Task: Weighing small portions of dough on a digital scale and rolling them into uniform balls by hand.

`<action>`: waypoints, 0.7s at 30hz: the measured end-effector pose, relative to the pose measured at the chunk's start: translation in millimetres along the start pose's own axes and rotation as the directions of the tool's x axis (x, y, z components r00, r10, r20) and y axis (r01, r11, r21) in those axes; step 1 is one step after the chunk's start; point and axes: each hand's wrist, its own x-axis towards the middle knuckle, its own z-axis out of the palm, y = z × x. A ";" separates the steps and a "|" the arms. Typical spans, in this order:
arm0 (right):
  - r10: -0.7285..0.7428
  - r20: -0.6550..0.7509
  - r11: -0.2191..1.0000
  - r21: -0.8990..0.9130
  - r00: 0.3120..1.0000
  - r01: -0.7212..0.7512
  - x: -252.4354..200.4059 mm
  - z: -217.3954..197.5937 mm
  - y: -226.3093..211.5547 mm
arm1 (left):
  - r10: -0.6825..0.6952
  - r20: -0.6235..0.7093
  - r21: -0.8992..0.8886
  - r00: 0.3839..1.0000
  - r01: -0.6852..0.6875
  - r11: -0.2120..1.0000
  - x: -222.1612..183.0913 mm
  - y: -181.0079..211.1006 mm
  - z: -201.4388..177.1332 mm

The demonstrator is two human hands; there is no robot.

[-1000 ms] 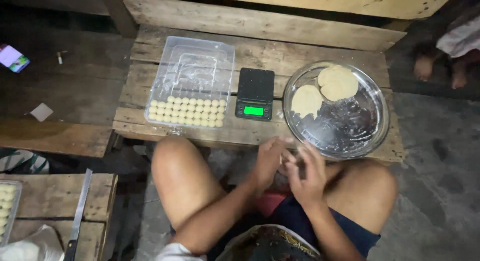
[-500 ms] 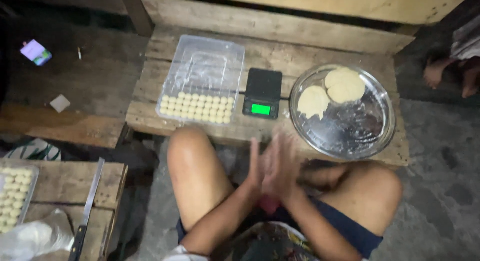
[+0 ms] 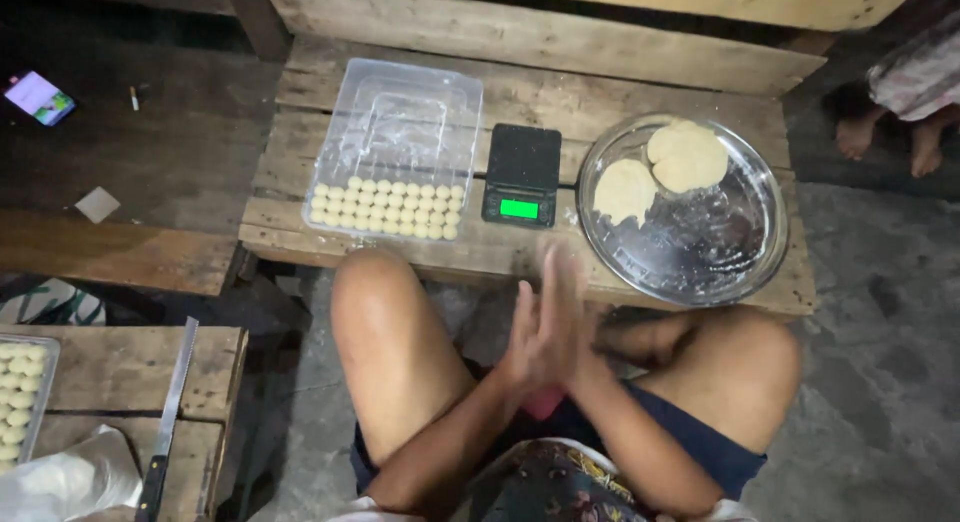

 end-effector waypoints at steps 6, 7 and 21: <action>-0.025 0.304 0.992 0.127 0.952 -0.014 44.8 -36.6 -57.2 | -0.057 -0.268 0.138 0.962 0.097 0.986 -3.0 -0.6 -13.9; 0.003 0.264 0.985 0.166 0.965 -0.049 25.5 -21.5 -47.4 | -0.057 -0.235 0.127 0.970 0.089 0.988 -6.3 -5.5 -16.2; 0.133 0.552 0.990 -0.117 0.823 -0.082 9.5 -12.9 19.2 | -0.098 0.087 0.020 0.991 0.096 0.995 7.8 -12.6 -29.7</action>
